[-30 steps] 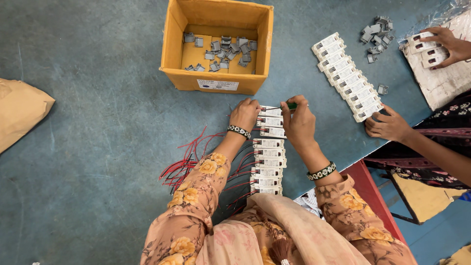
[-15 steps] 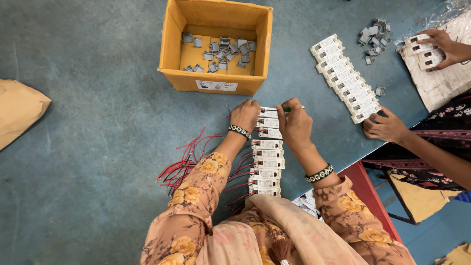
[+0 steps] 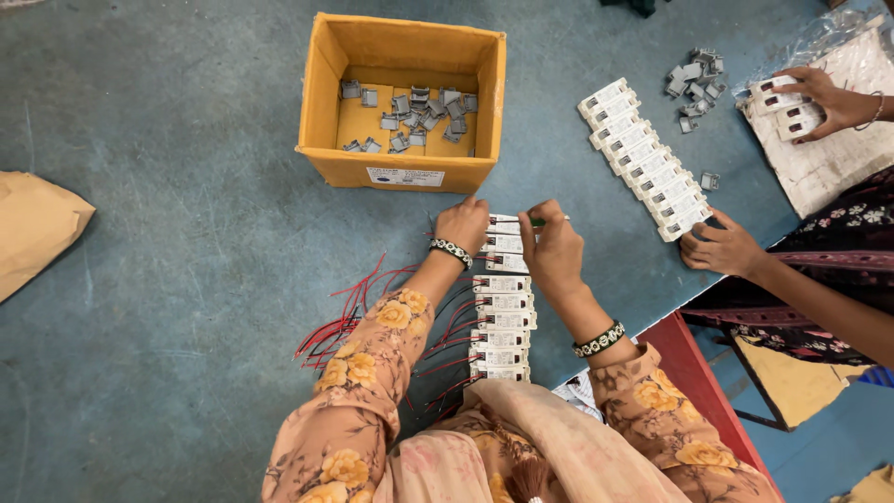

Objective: The person inserts red and black wires into a row of white electrical components and secures them with a green screwdriver. Another person works nearby on similar components.

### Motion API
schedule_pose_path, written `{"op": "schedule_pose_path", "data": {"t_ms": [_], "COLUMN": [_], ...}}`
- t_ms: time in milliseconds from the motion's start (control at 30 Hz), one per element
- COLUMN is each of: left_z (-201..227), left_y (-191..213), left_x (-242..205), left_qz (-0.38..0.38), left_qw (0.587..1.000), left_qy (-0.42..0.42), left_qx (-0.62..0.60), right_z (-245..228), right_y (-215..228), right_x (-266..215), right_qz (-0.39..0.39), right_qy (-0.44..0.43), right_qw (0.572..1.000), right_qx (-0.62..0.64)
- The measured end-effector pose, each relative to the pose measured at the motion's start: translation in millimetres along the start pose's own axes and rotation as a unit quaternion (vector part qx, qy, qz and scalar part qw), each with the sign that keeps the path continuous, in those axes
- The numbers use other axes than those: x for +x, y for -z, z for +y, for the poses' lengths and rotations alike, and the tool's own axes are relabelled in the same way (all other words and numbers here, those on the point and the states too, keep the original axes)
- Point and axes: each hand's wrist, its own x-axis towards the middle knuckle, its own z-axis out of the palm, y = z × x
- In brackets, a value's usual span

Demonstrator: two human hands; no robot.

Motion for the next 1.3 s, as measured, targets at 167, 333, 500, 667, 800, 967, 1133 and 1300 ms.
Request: {"op": "schedule_pose_path", "data": {"t_ms": [167,333,500,667,800,967,1133,1300], "left_z": [5.9,-5.2,-25.3,-5.7,12.2,14.8,16.9,8.7], "left_y": [35.5,92.3,143.7,146.4,132.5,122.6,119.7,121.7], "left_x": [-12.7,-68.3,-181.2,-295.5,-339.9,-349.8,-347.7,-343.8], "left_qz": [-0.016,0.106,0.095,0.042,0.028,0.000,-0.014,-0.015], "left_qw": [0.999,0.981,0.986,0.995,0.993,0.992,0.993,0.991], "left_qy": [0.002,-0.019,0.039,0.080,0.107,0.120,0.111,0.131], "left_qx": [-0.041,-0.165,-0.128,-0.034,-0.030,-0.034,-0.033,-0.015], "right_z": [40.0,62.5,-18.2,-86.7,-93.5,-86.0,-52.8,-12.6], "right_y": [25.0,104.9,120.2,87.3,75.4,67.4,61.6,57.1], "right_x": [-11.3,-46.1,-119.5,-170.3,-173.2,-166.4,-139.3,-111.1], "right_qz": [0.076,0.140,-0.154,-0.394,-0.389,-0.352,-0.319,-0.300], "right_qy": [-0.190,-0.294,-0.099,-0.060,-0.044,-0.007,-0.013,-0.045], "right_qw": [0.957,0.864,0.983,0.915,0.919,0.931,0.937,0.932], "right_qx": [0.207,0.383,0.023,-0.057,-0.054,-0.093,-0.141,-0.199]}}
